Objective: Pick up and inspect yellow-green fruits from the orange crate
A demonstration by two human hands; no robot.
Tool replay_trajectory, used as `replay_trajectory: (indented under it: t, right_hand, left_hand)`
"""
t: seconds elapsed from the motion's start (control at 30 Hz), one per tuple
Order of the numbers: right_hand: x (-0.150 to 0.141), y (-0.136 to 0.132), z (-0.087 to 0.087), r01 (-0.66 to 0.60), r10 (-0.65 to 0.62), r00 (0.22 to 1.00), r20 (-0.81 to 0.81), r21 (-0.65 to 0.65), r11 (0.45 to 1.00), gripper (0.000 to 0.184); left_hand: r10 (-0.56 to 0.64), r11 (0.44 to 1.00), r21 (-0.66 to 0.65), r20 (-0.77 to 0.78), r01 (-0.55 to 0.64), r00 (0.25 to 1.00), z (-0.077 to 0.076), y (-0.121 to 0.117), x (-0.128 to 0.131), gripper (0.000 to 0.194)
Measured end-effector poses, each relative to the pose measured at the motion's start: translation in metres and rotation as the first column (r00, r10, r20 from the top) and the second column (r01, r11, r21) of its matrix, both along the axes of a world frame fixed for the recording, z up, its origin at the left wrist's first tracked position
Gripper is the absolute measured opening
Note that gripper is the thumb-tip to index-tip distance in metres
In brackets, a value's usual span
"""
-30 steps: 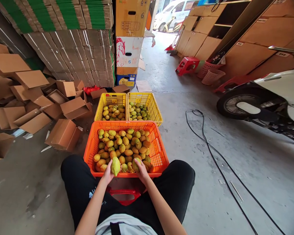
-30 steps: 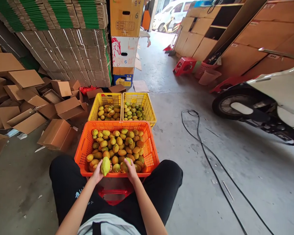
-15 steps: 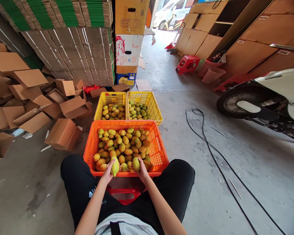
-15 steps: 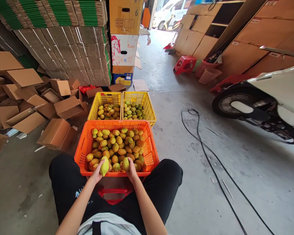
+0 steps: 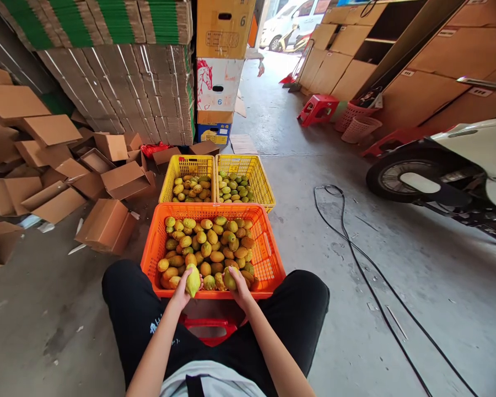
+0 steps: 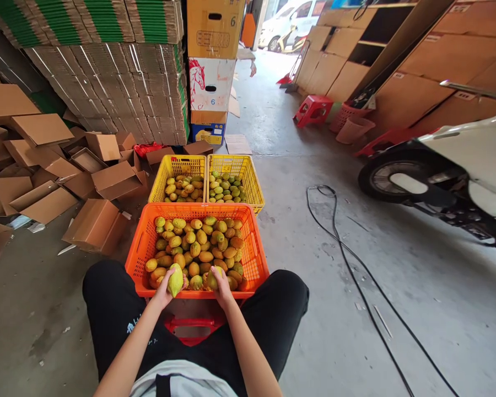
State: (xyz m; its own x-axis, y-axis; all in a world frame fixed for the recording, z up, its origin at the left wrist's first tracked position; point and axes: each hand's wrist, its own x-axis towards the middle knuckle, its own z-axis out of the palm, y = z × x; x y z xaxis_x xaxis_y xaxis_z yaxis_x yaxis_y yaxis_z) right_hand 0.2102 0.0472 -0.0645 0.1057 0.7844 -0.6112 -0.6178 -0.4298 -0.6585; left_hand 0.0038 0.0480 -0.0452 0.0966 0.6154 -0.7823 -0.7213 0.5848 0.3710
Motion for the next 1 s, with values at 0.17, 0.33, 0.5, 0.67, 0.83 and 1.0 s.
replay_trajectory:
  t: [0.17, 0.33, 0.5, 0.67, 0.83, 1.0]
  right_hand:
    - [0.0, -0.001, 0.003, 0.006, -0.007, 0.999, -0.032, -0.012, 1.0, 0.049]
    - [-0.001, 0.0, 0.011, 0.029, -0.031, 0.998, -0.047, -0.033, 0.999, 0.041]
    - [-0.001, 0.001, 0.013, 0.011, -0.018, 0.994, -0.104, -0.059, 0.998, 0.038]
    - [0.001, 0.002, 0.015, -0.002, -0.017, 0.978, -0.207, -0.09, 0.996, 0.033]
    - [0.002, 0.003, 0.016, -0.013, -0.029, 0.96, -0.278, -0.15, 0.989, 0.024]
    - [0.004, 0.004, 0.012, -0.028, -0.014, 0.965, -0.264, -0.157, 0.987, 0.025]
  left_hand:
    - [-0.008, 0.999, 0.042, -0.011, 0.008, 1.0, -0.007, -0.001, -0.001, 0.023]
    - [-0.029, 0.998, 0.056, -0.026, 0.031, 0.999, -0.009, -0.001, -0.001, 0.023]
    - [-0.044, 0.995, 0.083, -0.057, 0.049, 0.997, -0.003, -0.001, 0.001, 0.025]
    - [-0.044, 0.992, 0.119, -0.059, 0.051, 0.997, -0.001, -0.003, 0.001, 0.041]
    - [-0.013, 0.996, 0.086, -0.079, 0.02, 0.997, -0.005, -0.003, 0.0, 0.03]
    - [0.051, 0.998, -0.016, -0.136, -0.054, 0.989, 0.002, 0.001, 0.001, 0.013]
